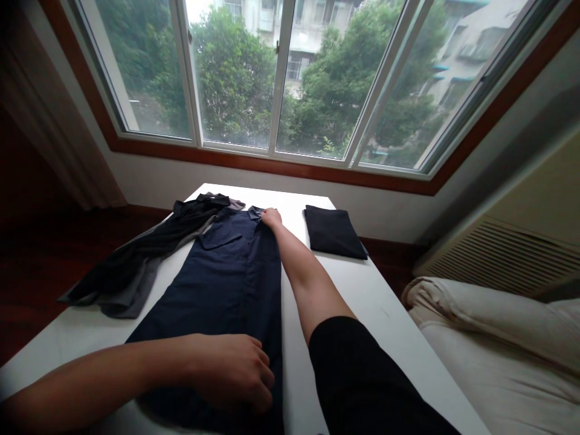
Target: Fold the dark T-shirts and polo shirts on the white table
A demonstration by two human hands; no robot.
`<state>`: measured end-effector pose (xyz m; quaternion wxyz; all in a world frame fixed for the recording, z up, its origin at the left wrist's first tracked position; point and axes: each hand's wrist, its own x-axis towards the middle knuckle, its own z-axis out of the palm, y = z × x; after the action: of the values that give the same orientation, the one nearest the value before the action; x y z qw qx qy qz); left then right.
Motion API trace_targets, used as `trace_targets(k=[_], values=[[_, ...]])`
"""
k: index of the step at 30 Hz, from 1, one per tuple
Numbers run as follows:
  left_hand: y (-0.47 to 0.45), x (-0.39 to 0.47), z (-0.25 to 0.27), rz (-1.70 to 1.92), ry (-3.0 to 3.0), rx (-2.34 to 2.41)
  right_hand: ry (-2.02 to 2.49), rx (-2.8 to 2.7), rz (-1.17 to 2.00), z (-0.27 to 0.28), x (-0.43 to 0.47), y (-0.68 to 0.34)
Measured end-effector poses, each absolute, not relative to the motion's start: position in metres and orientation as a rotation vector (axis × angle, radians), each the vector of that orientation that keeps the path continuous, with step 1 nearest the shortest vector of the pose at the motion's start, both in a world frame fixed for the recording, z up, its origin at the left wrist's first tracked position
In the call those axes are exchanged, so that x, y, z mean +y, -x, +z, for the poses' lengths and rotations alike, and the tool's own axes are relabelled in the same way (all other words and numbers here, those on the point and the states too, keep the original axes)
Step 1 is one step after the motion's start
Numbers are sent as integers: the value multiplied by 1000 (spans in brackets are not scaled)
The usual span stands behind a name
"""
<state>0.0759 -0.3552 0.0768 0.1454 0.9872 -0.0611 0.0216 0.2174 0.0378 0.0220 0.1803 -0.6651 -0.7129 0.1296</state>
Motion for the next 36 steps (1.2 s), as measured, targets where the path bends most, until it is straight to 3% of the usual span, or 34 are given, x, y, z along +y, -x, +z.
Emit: trace_targets(k=[9,22,36], values=[[-70,-355,58,-15,-2725,-106,1809,-2171,300,5,44,-209],[-99,-394,21,472,-3161,-19,1874,-2219,124,-27,-2,-208],[-111,-400,1,314,-3072,-30,1879,-2191,174,-56,-7,-211]])
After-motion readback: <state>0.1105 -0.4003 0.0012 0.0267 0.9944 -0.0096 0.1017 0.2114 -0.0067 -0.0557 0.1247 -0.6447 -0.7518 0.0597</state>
